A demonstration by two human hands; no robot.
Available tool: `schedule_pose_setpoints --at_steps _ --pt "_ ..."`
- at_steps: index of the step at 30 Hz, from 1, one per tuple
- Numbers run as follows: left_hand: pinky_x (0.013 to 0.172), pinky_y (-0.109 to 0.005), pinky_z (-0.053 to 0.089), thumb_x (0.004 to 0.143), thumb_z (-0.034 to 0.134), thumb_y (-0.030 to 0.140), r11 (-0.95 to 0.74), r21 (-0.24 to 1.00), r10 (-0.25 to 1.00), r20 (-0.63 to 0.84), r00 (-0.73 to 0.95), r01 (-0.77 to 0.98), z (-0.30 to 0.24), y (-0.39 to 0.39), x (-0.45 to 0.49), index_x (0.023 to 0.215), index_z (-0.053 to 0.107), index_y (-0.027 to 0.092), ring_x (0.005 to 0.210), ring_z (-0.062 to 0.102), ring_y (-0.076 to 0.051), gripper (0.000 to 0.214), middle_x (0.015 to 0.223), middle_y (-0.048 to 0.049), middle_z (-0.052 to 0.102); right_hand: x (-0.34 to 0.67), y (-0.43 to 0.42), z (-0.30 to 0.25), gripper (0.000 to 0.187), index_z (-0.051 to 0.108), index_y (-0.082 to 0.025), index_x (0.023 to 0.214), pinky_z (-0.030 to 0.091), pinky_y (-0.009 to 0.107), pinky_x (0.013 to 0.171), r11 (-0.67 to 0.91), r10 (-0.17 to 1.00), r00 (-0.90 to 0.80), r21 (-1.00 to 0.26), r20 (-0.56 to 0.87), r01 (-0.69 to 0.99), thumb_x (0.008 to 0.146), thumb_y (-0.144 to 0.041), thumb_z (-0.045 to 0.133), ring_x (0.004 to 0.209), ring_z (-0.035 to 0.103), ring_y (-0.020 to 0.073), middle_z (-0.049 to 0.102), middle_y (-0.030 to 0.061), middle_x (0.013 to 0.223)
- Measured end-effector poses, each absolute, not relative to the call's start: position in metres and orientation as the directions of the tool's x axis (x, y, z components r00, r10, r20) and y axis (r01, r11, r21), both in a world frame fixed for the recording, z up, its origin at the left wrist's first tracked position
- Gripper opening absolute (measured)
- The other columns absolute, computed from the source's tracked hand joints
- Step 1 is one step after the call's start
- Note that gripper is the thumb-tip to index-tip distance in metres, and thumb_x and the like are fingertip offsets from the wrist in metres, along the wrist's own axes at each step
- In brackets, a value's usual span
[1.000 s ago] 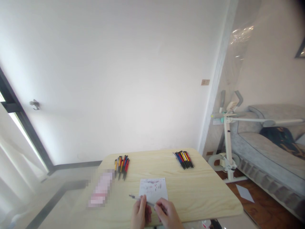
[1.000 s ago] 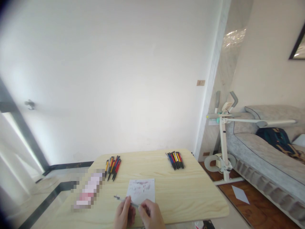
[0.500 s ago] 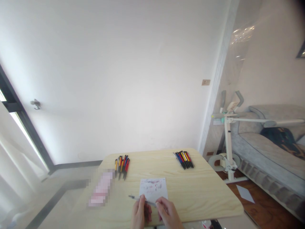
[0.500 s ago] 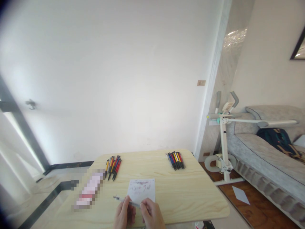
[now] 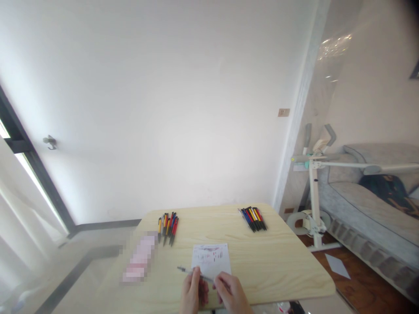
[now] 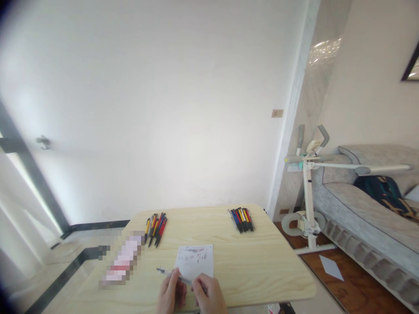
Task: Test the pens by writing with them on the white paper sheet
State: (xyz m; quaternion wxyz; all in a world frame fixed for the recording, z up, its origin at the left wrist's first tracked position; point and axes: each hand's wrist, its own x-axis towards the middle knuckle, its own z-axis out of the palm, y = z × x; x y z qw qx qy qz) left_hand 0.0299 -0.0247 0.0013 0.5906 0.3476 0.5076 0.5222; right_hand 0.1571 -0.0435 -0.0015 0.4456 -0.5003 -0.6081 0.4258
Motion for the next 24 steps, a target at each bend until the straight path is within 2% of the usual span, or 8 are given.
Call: schedule_pose_setpoints --at_steps 11,24 --pt "0.029 -0.02 0.03 0.053 0.055 0.073 0.217 0.938 0.966 -0.246 -0.079 -0.269 0.0 -0.025 0.031 0.043 0.047 0.017 0.027 0.04 -0.008 0.057 0.033 0.0042 0.047 0.157 -0.041 -0.011 0.041 0.051 -0.017 0.069 0.03 0.02 0.042 0.166 0.984 -0.102 -0.969 0.149 0.184 0.079 -0.056 0.042 0.044 0.04 0.0091 0.039 -0.0057 0.049" --pt "0.03 -0.02 0.029 0.053 0.055 0.073 0.22 0.94 0.965 -0.249 -0.085 -0.259 -0.001 -0.025 0.031 0.046 0.047 0.017 0.028 0.04 -0.008 0.056 0.034 0.0044 0.048 0.16 -0.039 -0.017 0.032 0.053 -0.017 0.073 0.028 0.021 0.045 0.211 0.977 -0.077 -0.942 0.198 0.261 0.08 -0.047 0.046 0.048 0.038 0.0097 0.036 -0.006 0.051"
